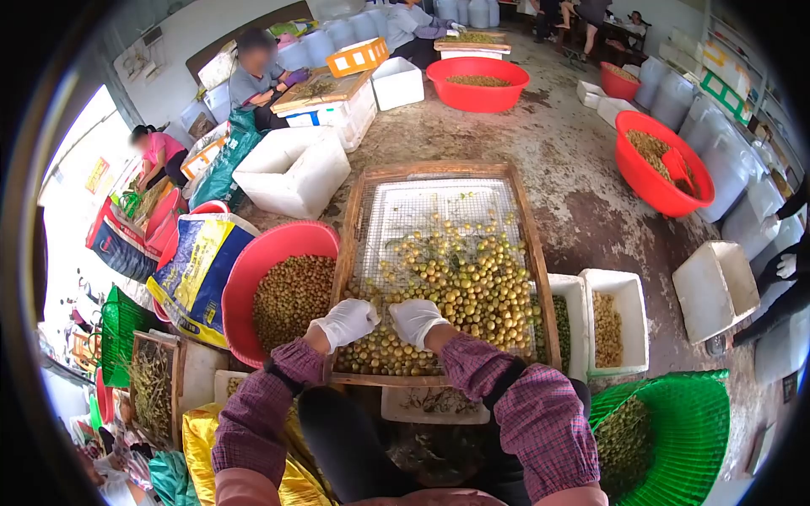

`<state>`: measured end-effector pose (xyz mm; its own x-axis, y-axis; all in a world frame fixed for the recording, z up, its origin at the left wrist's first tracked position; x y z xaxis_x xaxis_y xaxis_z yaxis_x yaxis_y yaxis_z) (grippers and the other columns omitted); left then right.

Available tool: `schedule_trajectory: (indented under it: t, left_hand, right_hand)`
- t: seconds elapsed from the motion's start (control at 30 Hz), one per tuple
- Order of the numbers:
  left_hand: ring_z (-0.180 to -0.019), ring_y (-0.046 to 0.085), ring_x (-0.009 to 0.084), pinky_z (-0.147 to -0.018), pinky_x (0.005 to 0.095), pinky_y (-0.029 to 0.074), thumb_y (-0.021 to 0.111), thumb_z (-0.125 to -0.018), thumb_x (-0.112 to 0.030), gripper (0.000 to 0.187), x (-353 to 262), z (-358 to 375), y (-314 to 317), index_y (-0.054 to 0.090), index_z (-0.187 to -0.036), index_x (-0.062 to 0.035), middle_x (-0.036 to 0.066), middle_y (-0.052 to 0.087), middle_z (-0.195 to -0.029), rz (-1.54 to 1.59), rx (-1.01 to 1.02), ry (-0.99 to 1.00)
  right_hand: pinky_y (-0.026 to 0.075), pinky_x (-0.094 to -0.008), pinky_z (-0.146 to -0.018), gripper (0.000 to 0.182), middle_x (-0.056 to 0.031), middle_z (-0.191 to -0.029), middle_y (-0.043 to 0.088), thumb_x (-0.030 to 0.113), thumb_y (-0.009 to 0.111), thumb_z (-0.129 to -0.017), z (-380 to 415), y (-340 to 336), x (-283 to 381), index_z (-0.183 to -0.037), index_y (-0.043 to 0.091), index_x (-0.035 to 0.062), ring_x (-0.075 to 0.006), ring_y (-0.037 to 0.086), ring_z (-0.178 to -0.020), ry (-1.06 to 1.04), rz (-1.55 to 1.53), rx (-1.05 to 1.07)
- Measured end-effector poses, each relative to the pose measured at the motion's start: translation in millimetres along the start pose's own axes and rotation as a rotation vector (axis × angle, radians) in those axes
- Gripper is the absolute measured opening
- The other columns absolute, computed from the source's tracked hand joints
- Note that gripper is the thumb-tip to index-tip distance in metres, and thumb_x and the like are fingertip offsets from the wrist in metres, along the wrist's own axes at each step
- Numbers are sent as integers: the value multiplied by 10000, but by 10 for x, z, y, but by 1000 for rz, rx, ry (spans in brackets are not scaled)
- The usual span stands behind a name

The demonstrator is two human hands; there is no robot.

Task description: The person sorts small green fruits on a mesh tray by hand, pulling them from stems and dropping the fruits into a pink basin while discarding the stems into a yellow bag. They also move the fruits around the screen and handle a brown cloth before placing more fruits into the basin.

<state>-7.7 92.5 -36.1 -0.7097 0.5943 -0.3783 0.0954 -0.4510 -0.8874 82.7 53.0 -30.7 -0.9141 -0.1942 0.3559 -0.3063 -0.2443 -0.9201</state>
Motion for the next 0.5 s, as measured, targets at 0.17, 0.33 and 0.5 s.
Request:
schedule_trajectory:
  t: [0.17,0.33,0.5]
  left_hand:
    - [-830,653,312,-766,363,514,627,-793,-150,146,-2,24,-68,713,-864,-57,164,678,-867,179,-89,24]
    - [-789,647,343,-736,416,509,703,-751,-331,314,-155,-98,46,708,-797,-20,193,660,-806,-93,-28,-72]
    - [-745,657,356,-683,435,523,624,-751,-260,220,-78,-252,258,699,-715,-56,183,660,-747,-321,-20,-38]
  right_hand:
    - [484,-388,-589,265,-137,-743,654,252,635,-825,-67,41,-281,-918,635,4,-283,627,-664,43,-324,-58]
    - [213,-231,-366,184,31,-540,468,185,556,-939,148,80,-698,-984,621,19,-60,288,-383,317,-1515,-4]
    - [232,-262,-356,160,16,-516,421,188,579,-927,443,-91,-791,-981,638,50,-95,303,-365,317,-1605,-33]
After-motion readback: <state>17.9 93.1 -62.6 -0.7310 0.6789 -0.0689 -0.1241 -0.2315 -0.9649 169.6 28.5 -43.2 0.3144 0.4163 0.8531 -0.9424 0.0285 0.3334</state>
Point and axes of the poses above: each hand's wrist, its own z-axis away from the middle knuckle, its own y-axis out of the palm, x = y × z, the point moved 9 cm from there along -z, towards the middle knuckle
